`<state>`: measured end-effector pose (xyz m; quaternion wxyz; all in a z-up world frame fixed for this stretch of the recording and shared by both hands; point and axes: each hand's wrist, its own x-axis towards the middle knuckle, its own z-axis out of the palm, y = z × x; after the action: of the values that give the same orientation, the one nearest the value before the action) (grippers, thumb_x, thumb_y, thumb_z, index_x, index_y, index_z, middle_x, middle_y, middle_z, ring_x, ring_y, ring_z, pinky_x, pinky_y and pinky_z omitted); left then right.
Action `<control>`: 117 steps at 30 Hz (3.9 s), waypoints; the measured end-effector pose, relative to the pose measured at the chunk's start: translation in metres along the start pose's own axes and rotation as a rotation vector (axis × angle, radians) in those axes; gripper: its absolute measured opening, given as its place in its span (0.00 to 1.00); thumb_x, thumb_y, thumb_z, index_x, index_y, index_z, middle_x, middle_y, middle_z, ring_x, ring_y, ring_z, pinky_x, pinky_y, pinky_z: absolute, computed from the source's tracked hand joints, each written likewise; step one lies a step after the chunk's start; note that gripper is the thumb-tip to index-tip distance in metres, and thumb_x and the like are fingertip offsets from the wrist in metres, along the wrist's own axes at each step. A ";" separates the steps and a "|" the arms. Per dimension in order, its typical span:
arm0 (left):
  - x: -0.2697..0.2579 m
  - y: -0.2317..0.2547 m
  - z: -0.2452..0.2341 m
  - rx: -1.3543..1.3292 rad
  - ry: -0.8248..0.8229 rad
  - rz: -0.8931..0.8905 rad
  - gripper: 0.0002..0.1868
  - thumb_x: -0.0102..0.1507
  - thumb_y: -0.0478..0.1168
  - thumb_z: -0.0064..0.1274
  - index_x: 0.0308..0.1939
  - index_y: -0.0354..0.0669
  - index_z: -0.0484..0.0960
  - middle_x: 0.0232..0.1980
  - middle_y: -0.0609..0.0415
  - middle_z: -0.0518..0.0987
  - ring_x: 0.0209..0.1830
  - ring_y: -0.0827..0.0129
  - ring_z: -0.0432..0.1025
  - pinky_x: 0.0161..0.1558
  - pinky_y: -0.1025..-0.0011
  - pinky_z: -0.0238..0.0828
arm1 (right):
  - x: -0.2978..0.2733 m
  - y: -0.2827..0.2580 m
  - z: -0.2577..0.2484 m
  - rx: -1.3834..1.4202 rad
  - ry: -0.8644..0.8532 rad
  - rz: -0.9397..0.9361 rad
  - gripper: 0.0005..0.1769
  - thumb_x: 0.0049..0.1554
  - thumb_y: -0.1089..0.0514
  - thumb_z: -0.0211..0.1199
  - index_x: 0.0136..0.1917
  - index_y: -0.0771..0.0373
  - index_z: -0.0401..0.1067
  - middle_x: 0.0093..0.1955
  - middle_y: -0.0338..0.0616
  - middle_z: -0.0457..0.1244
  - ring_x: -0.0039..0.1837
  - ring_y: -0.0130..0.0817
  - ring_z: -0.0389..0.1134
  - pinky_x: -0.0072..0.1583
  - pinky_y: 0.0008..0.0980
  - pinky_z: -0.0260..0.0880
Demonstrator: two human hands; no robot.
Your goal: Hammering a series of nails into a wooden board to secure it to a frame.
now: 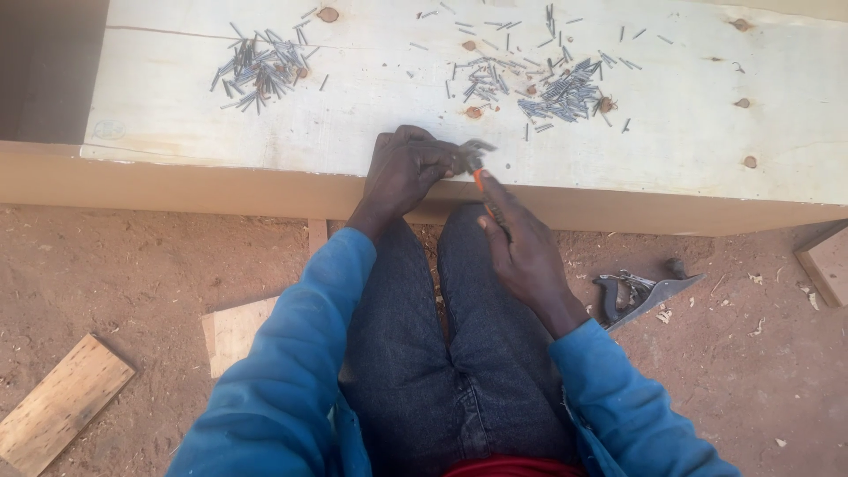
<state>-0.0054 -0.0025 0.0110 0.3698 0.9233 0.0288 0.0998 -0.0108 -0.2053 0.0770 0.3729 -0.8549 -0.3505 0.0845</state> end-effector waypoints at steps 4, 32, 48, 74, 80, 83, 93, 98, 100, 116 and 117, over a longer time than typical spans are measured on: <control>0.004 -0.006 0.003 -0.041 -0.018 -0.001 0.07 0.62 0.51 0.52 0.34 0.60 0.83 0.47 0.71 0.81 0.59 0.75 0.63 0.60 0.66 0.46 | -0.007 -0.001 -0.007 0.021 0.056 -0.011 0.26 0.60 0.59 0.47 0.70 0.66 0.56 0.63 0.70 0.57 0.64 0.71 0.57 0.57 0.71 0.58; 0.000 0.011 -0.016 0.271 -0.169 0.034 0.38 0.58 0.42 0.58 0.70 0.49 0.59 0.61 0.52 0.73 0.72 0.64 0.52 0.65 0.60 0.47 | 0.011 0.022 0.000 -0.091 0.049 -0.145 0.22 0.57 0.58 0.55 0.64 0.64 0.61 0.52 0.65 0.62 0.55 0.66 0.64 0.46 0.56 0.67; -0.004 0.009 -0.007 0.271 -0.148 0.018 0.38 0.58 0.42 0.57 0.70 0.54 0.58 0.58 0.55 0.76 0.72 0.65 0.53 0.65 0.59 0.47 | 0.006 0.045 0.022 0.023 -0.122 0.048 0.27 0.58 0.56 0.51 0.70 0.54 0.51 0.69 0.57 0.55 0.63 0.68 0.57 0.59 0.69 0.60; 0.039 -0.027 -0.012 -0.234 0.006 -0.202 0.18 0.64 0.45 0.49 0.58 0.59 0.74 0.60 0.59 0.69 0.65 0.63 0.58 0.64 0.63 0.59 | -0.005 0.032 0.028 0.034 -0.076 0.155 0.28 0.60 0.55 0.46 0.72 0.48 0.45 0.68 0.62 0.55 0.63 0.68 0.59 0.60 0.66 0.63; 0.097 -0.049 0.011 -0.063 0.113 -0.272 0.08 0.63 0.42 0.51 0.44 0.61 0.82 0.42 0.60 0.69 0.49 0.73 0.66 0.53 0.71 0.70 | -0.002 0.025 0.020 0.043 -0.093 0.224 0.27 0.61 0.54 0.45 0.72 0.45 0.45 0.68 0.60 0.56 0.63 0.66 0.60 0.60 0.64 0.63; 0.100 -0.041 0.001 0.010 0.099 -0.287 0.05 0.61 0.44 0.54 0.38 0.56 0.83 0.38 0.59 0.68 0.43 0.73 0.67 0.46 0.73 0.74 | -0.002 0.024 0.021 0.054 -0.079 0.240 0.27 0.61 0.53 0.45 0.72 0.43 0.45 0.67 0.60 0.56 0.63 0.66 0.60 0.61 0.65 0.63; 0.093 -0.021 -0.011 0.777 -0.094 0.040 0.13 0.68 0.45 0.36 0.40 0.43 0.73 0.40 0.54 0.67 0.40 0.74 0.66 0.34 0.74 0.74 | -0.001 0.024 0.023 0.082 -0.021 0.239 0.28 0.61 0.53 0.46 0.72 0.41 0.45 0.67 0.61 0.57 0.63 0.66 0.60 0.61 0.64 0.63; 0.105 -0.065 0.009 0.721 -0.085 -0.017 0.09 0.64 0.45 0.43 0.37 0.44 0.70 0.32 0.56 0.67 0.32 0.73 0.69 0.31 0.74 0.75 | -0.002 0.017 0.026 0.085 -0.001 0.246 0.29 0.61 0.54 0.45 0.73 0.41 0.43 0.66 0.63 0.57 0.62 0.67 0.60 0.60 0.64 0.64; 0.086 -0.062 -0.003 0.585 -0.078 -0.058 0.10 0.63 0.45 0.45 0.37 0.43 0.71 0.32 0.55 0.68 0.33 0.71 0.71 0.32 0.72 0.77 | -0.003 0.015 0.026 0.065 -0.009 0.246 0.29 0.61 0.54 0.45 0.73 0.40 0.42 0.65 0.63 0.57 0.62 0.66 0.60 0.60 0.64 0.64; 0.008 -0.054 -0.029 -0.283 0.139 -0.198 0.09 0.69 0.42 0.38 0.50 0.50 0.73 0.40 0.62 0.80 0.38 0.76 0.71 0.45 0.71 0.68 | -0.020 0.006 0.028 0.147 0.022 0.238 0.29 0.60 0.54 0.46 0.74 0.49 0.47 0.70 0.64 0.52 0.67 0.68 0.55 0.62 0.67 0.58; 0.006 -0.054 -0.028 -0.286 0.131 -0.193 0.09 0.69 0.43 0.38 0.47 0.54 0.75 0.41 0.64 0.79 0.41 0.75 0.70 0.46 0.70 0.68 | -0.027 0.005 0.028 0.143 -0.017 0.241 0.29 0.60 0.54 0.47 0.74 0.51 0.48 0.69 0.66 0.53 0.66 0.68 0.56 0.62 0.66 0.59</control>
<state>-0.0038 0.0565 -0.0056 0.5025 0.8458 0.1268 0.1266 -0.0393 -0.2091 0.0501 0.4171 -0.8613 -0.2416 0.1607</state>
